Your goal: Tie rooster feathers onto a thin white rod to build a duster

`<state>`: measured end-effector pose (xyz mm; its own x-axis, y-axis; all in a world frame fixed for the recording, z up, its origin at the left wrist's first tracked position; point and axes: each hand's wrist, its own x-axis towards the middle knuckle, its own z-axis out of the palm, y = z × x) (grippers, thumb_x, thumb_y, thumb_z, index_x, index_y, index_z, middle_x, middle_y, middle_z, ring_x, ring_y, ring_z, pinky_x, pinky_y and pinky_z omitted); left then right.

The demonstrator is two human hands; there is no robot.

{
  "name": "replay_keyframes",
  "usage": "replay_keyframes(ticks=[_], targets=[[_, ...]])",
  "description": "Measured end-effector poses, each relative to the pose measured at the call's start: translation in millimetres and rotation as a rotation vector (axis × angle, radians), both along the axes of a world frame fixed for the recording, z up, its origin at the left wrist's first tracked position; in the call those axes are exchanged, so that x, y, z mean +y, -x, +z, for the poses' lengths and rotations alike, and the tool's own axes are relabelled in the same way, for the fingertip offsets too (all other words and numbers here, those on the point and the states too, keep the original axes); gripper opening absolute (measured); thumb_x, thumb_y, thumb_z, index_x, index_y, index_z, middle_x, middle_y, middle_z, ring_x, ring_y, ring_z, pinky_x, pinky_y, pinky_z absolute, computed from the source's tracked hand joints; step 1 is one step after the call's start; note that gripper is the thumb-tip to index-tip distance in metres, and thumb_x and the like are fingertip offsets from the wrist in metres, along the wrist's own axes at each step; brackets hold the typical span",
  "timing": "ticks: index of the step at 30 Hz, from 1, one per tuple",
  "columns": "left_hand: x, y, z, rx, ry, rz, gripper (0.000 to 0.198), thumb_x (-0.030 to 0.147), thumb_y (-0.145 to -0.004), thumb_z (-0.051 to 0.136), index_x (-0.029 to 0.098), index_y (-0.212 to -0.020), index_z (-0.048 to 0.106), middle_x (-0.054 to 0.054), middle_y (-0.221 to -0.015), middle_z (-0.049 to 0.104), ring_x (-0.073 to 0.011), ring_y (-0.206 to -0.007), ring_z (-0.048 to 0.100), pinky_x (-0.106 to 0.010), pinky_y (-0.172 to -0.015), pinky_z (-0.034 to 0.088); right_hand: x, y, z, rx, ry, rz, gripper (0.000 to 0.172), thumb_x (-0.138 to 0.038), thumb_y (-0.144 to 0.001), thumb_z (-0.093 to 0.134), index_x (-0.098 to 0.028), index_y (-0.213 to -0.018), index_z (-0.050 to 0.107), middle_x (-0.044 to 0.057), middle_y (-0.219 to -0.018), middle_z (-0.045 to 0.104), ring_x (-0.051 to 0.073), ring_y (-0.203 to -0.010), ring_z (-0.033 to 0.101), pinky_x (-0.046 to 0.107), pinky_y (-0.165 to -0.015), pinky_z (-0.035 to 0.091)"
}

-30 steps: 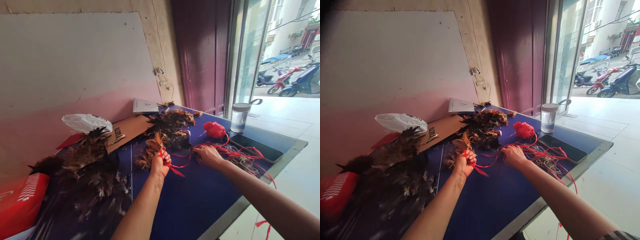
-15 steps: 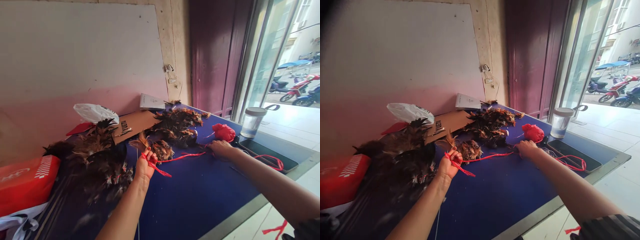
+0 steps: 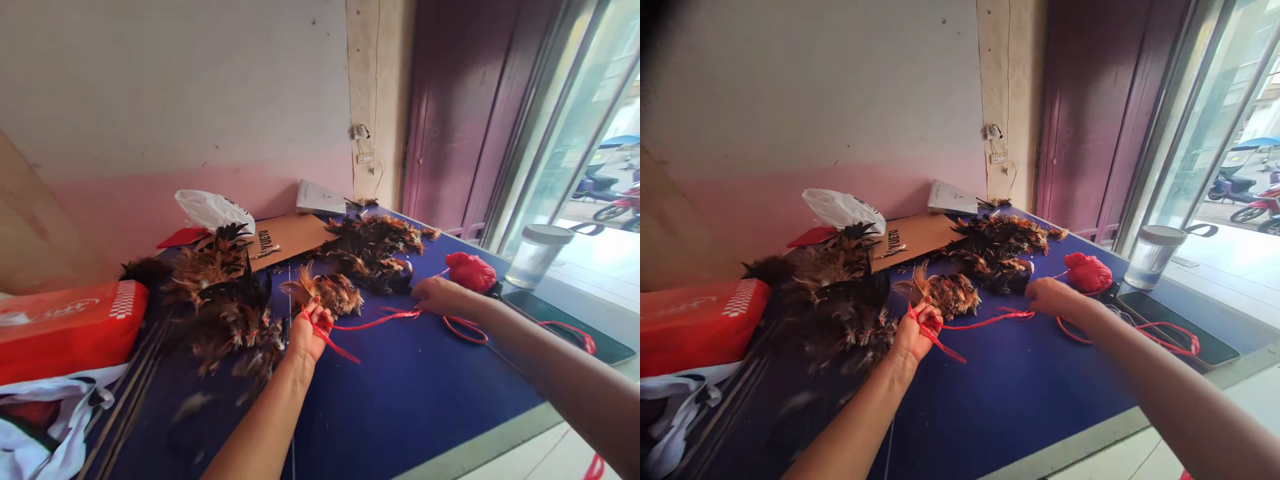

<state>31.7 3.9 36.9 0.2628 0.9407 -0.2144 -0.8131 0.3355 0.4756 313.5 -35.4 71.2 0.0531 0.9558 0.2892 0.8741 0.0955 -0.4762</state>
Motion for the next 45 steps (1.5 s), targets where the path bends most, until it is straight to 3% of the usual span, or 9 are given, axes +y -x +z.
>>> replay_keyframes(ticks=[4, 8, 13, 22, 28, 34, 37, 40, 45], targets=[[-3.8, -2.2, 3.2, 0.059, -0.003, 0.058, 0.015, 0.012, -0.081, 0.047, 0.014, -0.067, 0.050, 0.008, -0.039, 0.027, -0.0076, -0.041, 0.045, -0.016, -0.043, 0.040, -12.6, 85.2, -2.7, 0.093, 0.154, 0.453, 0.017, -0.021, -0.064, 0.057, -0.021, -0.074, 0.071, -0.002, -0.067, 0.068, 0.013, -0.059, 0.059, 0.020, -0.054, 0.041], [-12.7, 5.6, 9.1, 0.148, -0.066, 0.139, 0.012, 0.017, -0.081, 0.048, 0.014, -0.069, 0.052, 0.007, -0.039, 0.031, -0.0087, -0.044, 0.048, -0.017, -0.045, 0.042, -19.7, 152.5, -12.0, 0.240, 0.226, 0.485, 0.015, -0.021, -0.065, 0.053, -0.017, -0.070, 0.067, -0.001, -0.058, 0.064, 0.011, -0.051, 0.057, 0.018, -0.046, 0.039], [-27.9, 34.0, 19.9, 0.221, -0.167, 0.199, 0.005, 0.018, -0.074, 0.057, 0.014, -0.073, 0.054, 0.006, -0.043, 0.037, -0.0109, -0.050, 0.053, -0.019, -0.048, 0.044, -12.9, 190.6, -17.4, 0.538, 0.544, 0.595, 0.012, -0.019, -0.065, 0.049, -0.016, -0.064, 0.061, -0.003, -0.049, 0.057, 0.008, -0.039, 0.051, 0.016, -0.037, 0.036], [-28.2, 54.2, 9.9, 0.252, -0.234, 0.296, 0.014, 0.026, -0.072, 0.060, 0.016, -0.077, 0.053, 0.006, -0.046, 0.043, -0.0126, -0.055, 0.057, -0.020, -0.050, 0.043, 1.9, 208.9, -36.8, 0.742, 0.507, 0.603, 0.017, -0.028, -0.068, 0.055, -0.015, -0.077, 0.061, -0.004, -0.050, 0.053, 0.006, -0.040, 0.045, 0.017, -0.040, 0.036], [-28.8, 54.0, -5.3, 0.403, -0.321, 0.311, 0.021, 0.035, -0.073, 0.058, 0.016, -0.078, 0.051, 0.004, -0.048, 0.051, -0.0128, -0.054, 0.058, -0.020, -0.052, 0.041, 4.2, 208.1, -64.6, 0.342, 0.234, 0.625, 0.013, -0.016, -0.066, 0.054, -0.017, -0.073, 0.065, -0.001, -0.068, 0.063, 0.010, -0.061, 0.053, 0.020, -0.057, 0.037], [-28.1, 55.6, -14.4, 0.500, -0.267, 0.267, 0.027, 0.040, -0.071, 0.059, 0.015, -0.080, 0.054, -0.005, -0.074, 0.066, -0.0144, -0.066, 0.062, -0.022, -0.056, 0.042, -8.1, 215.1, -62.9, -0.052, 0.123, 0.422, 0.016, -0.031, -0.072, 0.054, -0.017, -0.078, 0.059, 0.005, -0.076, 0.061, 0.015, -0.066, 0.054, 0.024, -0.058, 0.036], [-27.5, 54.6, -17.4, 0.534, -0.278, 0.262, 0.026, 0.039, -0.071, 0.060, 0.015, -0.078, 0.057, -0.007, -0.085, 0.066, -0.0144, -0.072, 0.062, -0.023, -0.061, 0.043, -13.6, 220.6, -63.6, -0.117, 0.124, 0.424, 0.016, -0.031, -0.071, 0.055, -0.017, -0.078, 0.059, 0.007, -0.079, 0.062, 0.017, -0.070, 0.056, 0.025, -0.062, 0.037], [-26.8, 54.2, -18.8, 0.519, -0.273, 0.226, 0.024, 0.037, -0.070, 0.061, 0.014, -0.078, 0.058, -0.007, -0.088, 0.065, -0.0143, -0.075, 0.061, -0.022, -0.062, 0.043, -10.6, 218.7, -65.0, 0.031, 0.146, 0.480, 0.006, -0.022, -0.069, 0.055, -0.017, -0.068, 0.058, 0.003, -0.072, 0.061, 0.015, -0.067, 0.055, 0.024, -0.060, 0.036], [-26.9, 54.8, -16.9, 0.476, -0.209, 0.165, 0.025, 0.035, -0.066, 0.066, 0.014, -0.078, 0.060, -0.004, -0.073, 0.065, -0.0133, -0.068, 0.061, -0.022, -0.059, 0.044, 9.0, 197.1, -59.4, 0.716, 0.476, 0.474, 0.014, -0.028, -0.072, 0.055, -0.016, -0.067, 0.054, -0.004, -0.046, 0.051, 0.007, -0.039, 0.043, 0.019, -0.041, 0.030]])
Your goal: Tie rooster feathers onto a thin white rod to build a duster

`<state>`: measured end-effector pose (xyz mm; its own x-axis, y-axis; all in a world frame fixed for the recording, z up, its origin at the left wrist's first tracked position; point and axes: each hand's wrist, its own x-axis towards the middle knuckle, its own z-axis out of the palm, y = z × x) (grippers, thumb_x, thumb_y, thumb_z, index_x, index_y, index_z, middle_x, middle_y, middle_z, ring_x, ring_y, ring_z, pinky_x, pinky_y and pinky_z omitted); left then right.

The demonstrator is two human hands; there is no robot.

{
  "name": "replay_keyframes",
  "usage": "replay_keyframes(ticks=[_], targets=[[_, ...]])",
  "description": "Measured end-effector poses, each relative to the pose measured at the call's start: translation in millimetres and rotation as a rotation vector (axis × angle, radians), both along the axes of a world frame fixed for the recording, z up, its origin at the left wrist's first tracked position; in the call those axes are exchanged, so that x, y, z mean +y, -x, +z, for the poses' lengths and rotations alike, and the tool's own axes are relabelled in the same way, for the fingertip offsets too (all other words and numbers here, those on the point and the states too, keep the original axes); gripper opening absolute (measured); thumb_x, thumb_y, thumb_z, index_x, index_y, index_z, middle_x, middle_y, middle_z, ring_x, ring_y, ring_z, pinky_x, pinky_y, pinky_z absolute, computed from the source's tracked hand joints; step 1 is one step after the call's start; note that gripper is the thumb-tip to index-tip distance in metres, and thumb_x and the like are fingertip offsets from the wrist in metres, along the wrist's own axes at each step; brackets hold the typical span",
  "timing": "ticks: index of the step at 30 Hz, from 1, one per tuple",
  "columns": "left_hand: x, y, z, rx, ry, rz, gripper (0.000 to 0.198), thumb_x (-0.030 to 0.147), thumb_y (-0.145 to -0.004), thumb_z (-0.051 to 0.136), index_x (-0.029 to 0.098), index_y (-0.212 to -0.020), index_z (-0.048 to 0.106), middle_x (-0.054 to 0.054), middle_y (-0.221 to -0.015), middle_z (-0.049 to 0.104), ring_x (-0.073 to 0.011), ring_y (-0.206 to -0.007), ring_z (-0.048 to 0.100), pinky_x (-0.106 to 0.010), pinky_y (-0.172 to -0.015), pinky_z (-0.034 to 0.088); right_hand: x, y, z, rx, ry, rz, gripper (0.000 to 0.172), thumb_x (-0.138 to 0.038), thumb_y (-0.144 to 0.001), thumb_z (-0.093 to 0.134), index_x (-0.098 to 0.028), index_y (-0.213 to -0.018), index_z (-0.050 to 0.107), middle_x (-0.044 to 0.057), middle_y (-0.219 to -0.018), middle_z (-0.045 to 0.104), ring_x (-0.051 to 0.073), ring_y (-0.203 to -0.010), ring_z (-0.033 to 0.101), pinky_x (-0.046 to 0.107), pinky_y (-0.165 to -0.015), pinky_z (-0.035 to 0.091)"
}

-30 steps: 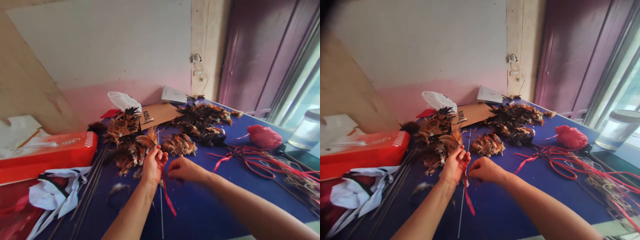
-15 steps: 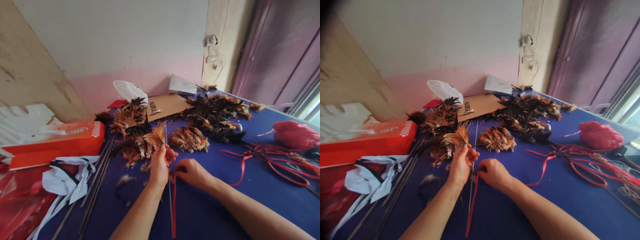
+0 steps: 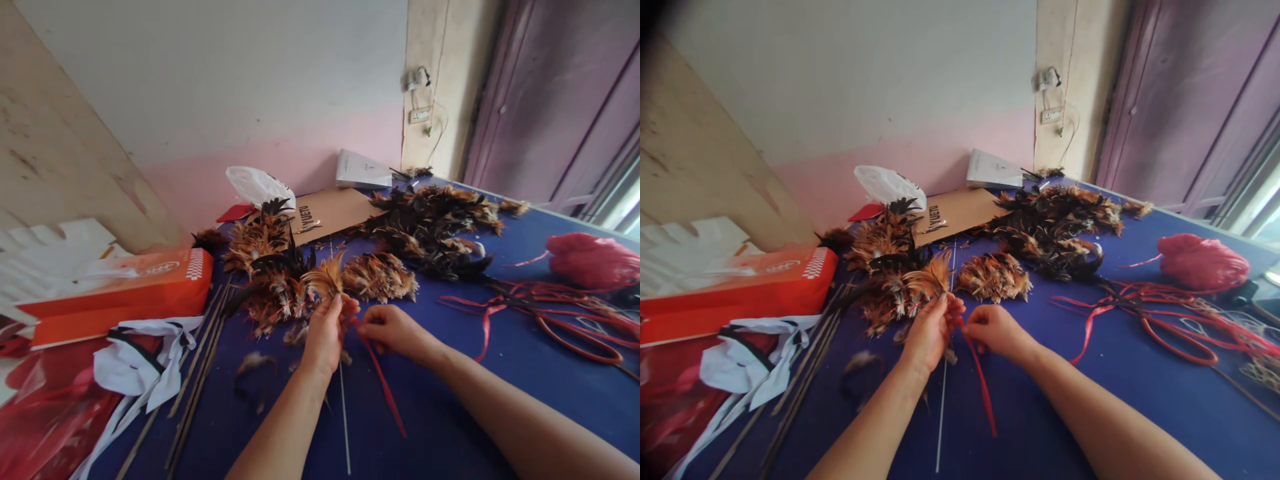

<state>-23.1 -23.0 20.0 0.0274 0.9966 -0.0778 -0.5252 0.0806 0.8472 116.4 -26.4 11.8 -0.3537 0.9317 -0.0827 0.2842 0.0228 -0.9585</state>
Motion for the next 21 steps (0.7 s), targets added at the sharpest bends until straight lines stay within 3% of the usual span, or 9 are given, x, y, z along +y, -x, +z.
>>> replay_keyframes(ticks=[3, 6, 11, 21], targets=[[-1.4, 0.4, 3.4, 0.020, 0.064, -0.025, 0.024, 0.033, -0.064, 0.068, 0.013, -0.077, 0.061, -0.004, -0.068, 0.065, -0.0119, -0.063, 0.060, -0.020, -0.055, 0.043, 9.7, -12.7, 5.3, 0.382, 0.173, -0.045, 0.023, -0.036, -0.069, 0.062, -0.015, -0.067, 0.053, -0.002, -0.057, 0.057, 0.004, -0.039, 0.043, 0.017, -0.038, 0.030], [-2.5, 0.6, 4.2, 0.091, 0.134, -0.056, 0.023, 0.031, -0.063, 0.070, 0.013, -0.075, 0.063, -0.004, -0.067, 0.065, -0.0110, -0.059, 0.059, -0.019, -0.050, 0.042, 14.2, -18.6, 7.8, 0.581, 0.257, -0.061, 0.026, -0.034, -0.062, 0.069, -0.014, -0.067, 0.052, -0.001, -0.061, 0.059, 0.004, -0.044, 0.049, 0.016, -0.042, 0.034], [-3.0, 0.4, -5.5, 0.106, 0.190, -0.071, 0.022, 0.029, -0.062, 0.070, 0.013, -0.077, 0.064, -0.003, -0.066, 0.065, -0.0087, -0.055, 0.058, -0.017, -0.048, 0.042, 14.0, -16.5, 3.8, 0.571, 0.234, -0.077, 0.025, -0.031, -0.061, 0.071, -0.013, -0.067, 0.055, -0.003, -0.051, 0.054, 0.005, -0.044, 0.048, 0.017, -0.043, 0.033], [-10.8, 5.7, -12.1, 0.204, 0.085, -0.169, 0.023, 0.032, -0.067, 0.066, 0.012, -0.079, 0.067, -0.007, -0.078, 0.066, -0.0133, -0.071, 0.060, -0.020, -0.059, 0.047, 11.0, -7.5, 0.0, 0.393, 0.144, -0.182, 0.020, -0.032, -0.064, 0.066, -0.013, -0.066, 0.058, -0.003, -0.053, 0.051, 0.004, -0.042, 0.038, 0.018, -0.041, 0.028]])
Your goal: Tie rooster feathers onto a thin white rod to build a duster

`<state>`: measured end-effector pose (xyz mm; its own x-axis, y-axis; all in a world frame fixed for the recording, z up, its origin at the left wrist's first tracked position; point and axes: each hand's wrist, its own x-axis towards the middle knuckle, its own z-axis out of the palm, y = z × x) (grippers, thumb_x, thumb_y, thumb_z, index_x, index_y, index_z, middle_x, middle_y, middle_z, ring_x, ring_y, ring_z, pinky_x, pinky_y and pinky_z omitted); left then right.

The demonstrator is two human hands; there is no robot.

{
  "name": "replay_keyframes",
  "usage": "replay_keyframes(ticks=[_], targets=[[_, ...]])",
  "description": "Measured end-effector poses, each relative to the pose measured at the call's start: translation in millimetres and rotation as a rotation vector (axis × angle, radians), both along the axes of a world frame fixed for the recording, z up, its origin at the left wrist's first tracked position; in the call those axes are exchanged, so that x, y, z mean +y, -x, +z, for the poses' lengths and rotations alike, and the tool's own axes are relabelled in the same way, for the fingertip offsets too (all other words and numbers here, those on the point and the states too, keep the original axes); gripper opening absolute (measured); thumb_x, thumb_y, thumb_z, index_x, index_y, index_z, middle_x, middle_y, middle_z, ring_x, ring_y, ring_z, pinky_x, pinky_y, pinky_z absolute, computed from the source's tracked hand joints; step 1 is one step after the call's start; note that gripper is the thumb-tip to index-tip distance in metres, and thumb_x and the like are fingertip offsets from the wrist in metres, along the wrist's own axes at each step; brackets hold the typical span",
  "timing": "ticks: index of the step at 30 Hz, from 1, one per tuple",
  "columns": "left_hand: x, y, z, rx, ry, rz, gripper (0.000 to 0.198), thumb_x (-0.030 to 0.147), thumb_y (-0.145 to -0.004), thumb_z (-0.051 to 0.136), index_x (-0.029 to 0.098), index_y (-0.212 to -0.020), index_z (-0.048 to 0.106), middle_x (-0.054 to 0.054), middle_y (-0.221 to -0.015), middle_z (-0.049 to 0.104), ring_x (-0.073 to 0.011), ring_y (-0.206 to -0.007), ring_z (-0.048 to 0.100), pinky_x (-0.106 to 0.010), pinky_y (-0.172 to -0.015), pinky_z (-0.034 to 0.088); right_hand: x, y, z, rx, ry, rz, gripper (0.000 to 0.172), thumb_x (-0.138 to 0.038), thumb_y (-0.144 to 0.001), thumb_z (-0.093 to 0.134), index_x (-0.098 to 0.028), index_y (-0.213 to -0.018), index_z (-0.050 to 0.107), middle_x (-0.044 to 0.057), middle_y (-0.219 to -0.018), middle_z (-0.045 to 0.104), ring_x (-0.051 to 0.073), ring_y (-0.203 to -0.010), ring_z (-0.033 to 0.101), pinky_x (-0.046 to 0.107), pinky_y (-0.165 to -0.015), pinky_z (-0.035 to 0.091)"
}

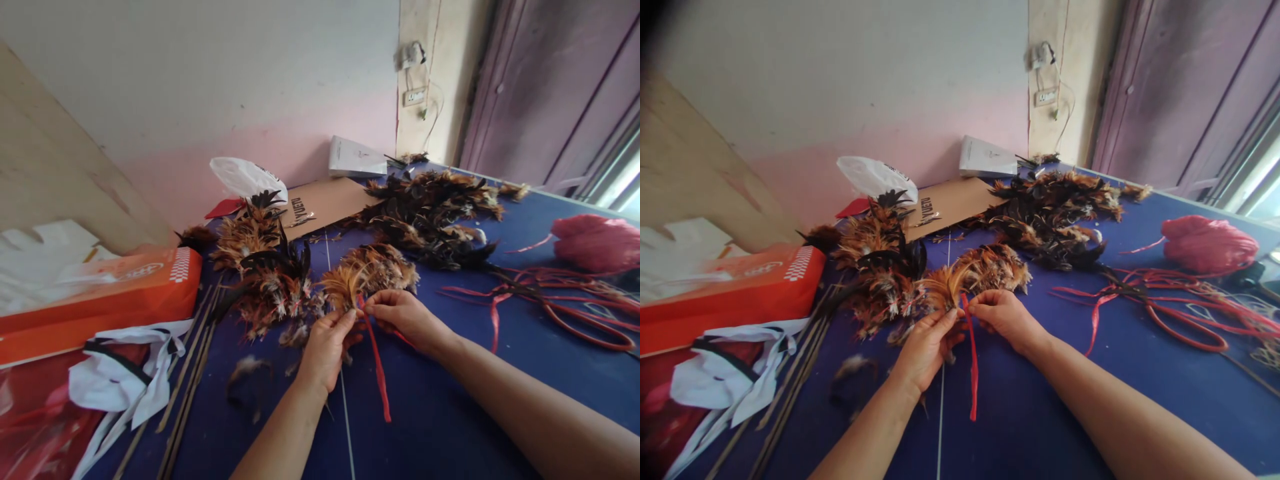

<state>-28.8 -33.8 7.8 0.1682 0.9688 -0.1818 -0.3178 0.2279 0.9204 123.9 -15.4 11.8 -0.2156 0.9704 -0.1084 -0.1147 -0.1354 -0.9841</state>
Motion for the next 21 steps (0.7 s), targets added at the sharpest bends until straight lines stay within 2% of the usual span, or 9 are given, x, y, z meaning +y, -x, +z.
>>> replay_keyframes(ticks=[4, 12, 18, 21], targets=[[-0.9, -1.3, -0.9, 0.081, -0.070, 0.022, 0.025, 0.034, -0.066, 0.067, 0.013, -0.080, 0.069, -0.007, -0.077, 0.067, -0.0133, -0.070, 0.060, -0.021, -0.063, 0.047, -0.1, -0.4, -1.4, 0.022, 0.008, 0.006, 0.021, -0.032, -0.063, 0.066, -0.013, -0.065, 0.057, -0.004, -0.050, 0.049, 0.004, -0.041, 0.038, 0.018, -0.040, 0.028], [0.0, -1.3, 2.1, -0.018, -0.052, 0.052, 0.017, 0.029, -0.065, 0.068, 0.014, -0.073, 0.070, -0.005, -0.070, 0.067, -0.0111, -0.063, 0.059, -0.021, -0.064, 0.047, 0.9, -4.2, -0.1, 0.160, 0.126, 0.055, 0.022, -0.031, -0.061, 0.070, -0.014, -0.066, 0.056, -0.005, -0.047, 0.047, 0.004, -0.041, 0.040, 0.017, -0.039, 0.029], [-2.5, -2.9, -0.3, 0.077, -0.159, 0.011, 0.018, 0.030, -0.069, 0.064, 0.016, -0.080, 0.070, -0.003, -0.070, 0.066, -0.0114, -0.064, 0.058, -0.022, -0.066, 0.047, -2.6, -0.9, 0.6, 0.107, 0.034, 0.097, 0.026, -0.037, -0.065, 0.067, -0.013, -0.069, 0.056, -0.003, -0.049, 0.050, 0.004, -0.041, 0.040, 0.017, -0.039, 0.028], [-2.6, -3.2, -0.3, 0.097, -0.170, 0.008, 0.020, 0.031, -0.070, 0.063, 0.016, -0.081, 0.070, -0.003, -0.072, 0.067, -0.0117, -0.065, 0.058, -0.023, -0.067, 0.047, -2.8, -1.1, 1.2, 0.141, 0.070, 0.096, 0.024, -0.034, -0.064, 0.067, -0.014, -0.067, 0.055, -0.004, -0.048, 0.049, 0.004, -0.041, 0.040, 0.017, -0.039, 0.028]])
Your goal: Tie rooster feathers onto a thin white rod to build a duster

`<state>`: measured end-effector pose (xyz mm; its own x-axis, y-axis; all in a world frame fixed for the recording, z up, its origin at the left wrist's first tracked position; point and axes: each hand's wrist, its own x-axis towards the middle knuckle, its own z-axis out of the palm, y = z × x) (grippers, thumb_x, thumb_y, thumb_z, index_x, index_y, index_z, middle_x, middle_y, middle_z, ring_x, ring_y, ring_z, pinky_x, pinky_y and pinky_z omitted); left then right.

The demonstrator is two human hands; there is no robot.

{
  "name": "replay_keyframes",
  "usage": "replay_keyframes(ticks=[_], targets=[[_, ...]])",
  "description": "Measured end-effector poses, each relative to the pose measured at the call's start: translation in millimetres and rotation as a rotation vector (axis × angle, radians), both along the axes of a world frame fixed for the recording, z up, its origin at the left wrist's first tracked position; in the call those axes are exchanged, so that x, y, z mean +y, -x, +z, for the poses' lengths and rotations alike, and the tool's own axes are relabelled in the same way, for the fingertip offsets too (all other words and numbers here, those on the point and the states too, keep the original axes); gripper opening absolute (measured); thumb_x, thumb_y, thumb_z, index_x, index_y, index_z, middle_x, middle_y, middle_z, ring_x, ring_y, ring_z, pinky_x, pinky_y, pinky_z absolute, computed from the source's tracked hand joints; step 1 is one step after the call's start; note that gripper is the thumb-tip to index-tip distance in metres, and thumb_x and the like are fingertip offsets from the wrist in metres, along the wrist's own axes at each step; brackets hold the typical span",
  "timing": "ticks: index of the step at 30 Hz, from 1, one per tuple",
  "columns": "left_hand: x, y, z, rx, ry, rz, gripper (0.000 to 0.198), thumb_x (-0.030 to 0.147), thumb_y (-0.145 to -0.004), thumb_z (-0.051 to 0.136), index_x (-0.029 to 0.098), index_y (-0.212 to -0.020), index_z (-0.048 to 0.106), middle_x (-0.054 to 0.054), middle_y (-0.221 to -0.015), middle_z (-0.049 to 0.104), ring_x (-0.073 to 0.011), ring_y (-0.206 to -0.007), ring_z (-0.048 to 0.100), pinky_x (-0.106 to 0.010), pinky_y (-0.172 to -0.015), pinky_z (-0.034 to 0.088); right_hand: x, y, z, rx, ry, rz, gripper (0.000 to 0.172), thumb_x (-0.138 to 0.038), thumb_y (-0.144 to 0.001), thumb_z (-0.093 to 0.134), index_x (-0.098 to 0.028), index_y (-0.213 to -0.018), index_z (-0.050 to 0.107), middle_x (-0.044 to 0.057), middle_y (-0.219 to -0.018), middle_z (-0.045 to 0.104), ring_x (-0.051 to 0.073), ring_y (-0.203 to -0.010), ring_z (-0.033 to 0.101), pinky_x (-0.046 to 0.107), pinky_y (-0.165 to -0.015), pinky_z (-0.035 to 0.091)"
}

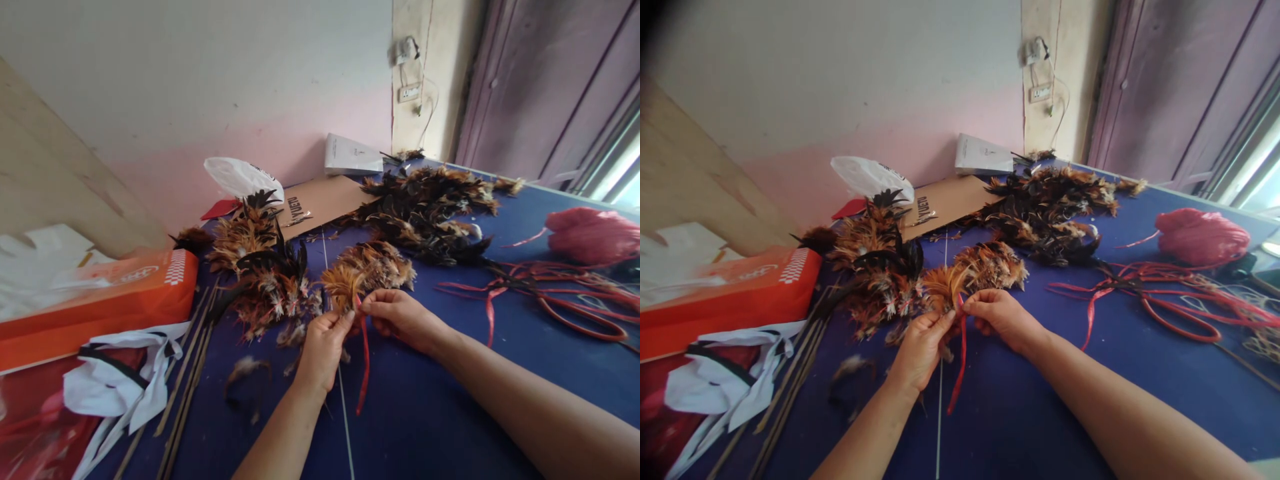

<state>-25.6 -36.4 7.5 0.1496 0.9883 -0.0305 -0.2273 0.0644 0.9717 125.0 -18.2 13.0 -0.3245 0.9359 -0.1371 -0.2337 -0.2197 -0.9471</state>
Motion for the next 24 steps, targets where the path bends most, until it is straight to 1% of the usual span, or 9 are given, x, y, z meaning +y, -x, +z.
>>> replay_keyframes(ticks=[4, 6, 10, 13, 16, 20, 24], targets=[[0.4, 0.2, 1.8, -0.024, 0.010, 0.007, 0.020, 0.031, -0.070, 0.064, 0.016, -0.081, 0.070, -0.004, -0.072, 0.067, -0.0120, -0.065, 0.059, -0.023, -0.068, 0.047, 0.0, -1.3, 3.0, 0.059, 0.073, -0.006, 0.024, -0.032, -0.061, 0.069, -0.014, -0.065, 0.054, -0.005, -0.048, 0.048, 0.004, -0.041, 0.040, 0.017, -0.039, 0.027], [0.1, 0.1, 2.1, -0.025, 0.006, 0.009, 0.020, 0.031, -0.069, 0.064, 0.015, -0.080, 0.070, -0.004, -0.071, 0.066, -0.0124, -0.065, 0.058, -0.024, -0.068, 0.047, -0.4, -1.2, 3.4, 0.056, 0.062, 0.005, 0.025, -0.034, -0.062, 0.069, -0.014, -0.066, 0.055, -0.005, -0.048, 0.049, 0.004, -0.041, 0.039, 0.017, -0.039, 0.027], [-1.4, -1.2, 2.0, 0.037, -0.024, 0.027, 0.021, 0.033, -0.068, 0.065, 0.015, -0.078, 0.070, -0.004, -0.068, 0.066, -0.0131, -0.063, 0.057, -0.024, -0.065, 0.046, -1.4, 0.3, 1.6, 0.023, 0.015, 0.018, 0.026, -0.037, -0.065, 0.067, -0.014, -0.067, 0.056, -0.003, -0.052, 0.052, 0.004, -0.040, 0.039, 0.017, -0.037, 0.026], [-2.4, -1.8, 3.0, 0.024, -0.012, 0.022, 0.022, 0.033, -0.067, 0.066, 0.016, -0.079, 0.070, -0.004, -0.068, 0.066, -0.0144, -0.064, 0.058, -0.024, -0.064, 0.046, -0.6, 0.6, 0.0, 0.029, 0.048, -0.002, 0.025, -0.035, -0.062, 0.069, -0.014, -0.065, 0.055, -0.003, -0.052, 0.053, 0.003, -0.040, 0.039, 0.017, -0.037, 0.026], [-2.6, -0.4, 4.0, 0.015, 0.024, 0.012, 0.024, 0.034, -0.067, 0.065, 0.015, -0.080, 0.069, -0.004, -0.066, 0.066, -0.0135, -0.058, 0.057, -0.024, -0.058, 0.046, 1.0, 0.0, -0.5, 0.048, 0.088, 0.013, 0.025, -0.033, -0.061, 0.070, -0.014, -0.064, 0.055, -0.004, -0.048, 0.050, 0.004, -0.039, 0.038, 0.017, -0.036, 0.026], [-2.4, 3.3, 3.6, 0.072, 0.058, 0.028, 0.023, 0.035, -0.067, 0.065, 0.014, -0.077, 0.068, -0.001, -0.054, 0.061, -0.0104, -0.049, 0.052, -0.020, -0.048, 0.043, 1.4, -0.9, 1.0, 0.062, 0.108, 0.034, 0.026, -0.033, -0.059, 0.072, -0.014, -0.065, 0.055, -0.005, -0.045, 0.048, 0.004, -0.038, 0.038, 0.017, -0.036, 0.024], [-2.8, 4.1, 3.2, 0.089, 0.039, 0.055, 0.025, 0.036, -0.066, 0.066, 0.013, -0.076, 0.068, -0.001, -0.056, 0.062, -0.0094, -0.047, 0.050, -0.019, -0.044, 0.040, 0.2, -1.2, 3.6, 0.103, 0.156, 0.060, 0.026, -0.031, -0.058, 0.072, -0.013, -0.064, 0.054, -0.006, -0.044, 0.047, 0.003, -0.038, 0.038, 0.016, -0.037, 0.023]])
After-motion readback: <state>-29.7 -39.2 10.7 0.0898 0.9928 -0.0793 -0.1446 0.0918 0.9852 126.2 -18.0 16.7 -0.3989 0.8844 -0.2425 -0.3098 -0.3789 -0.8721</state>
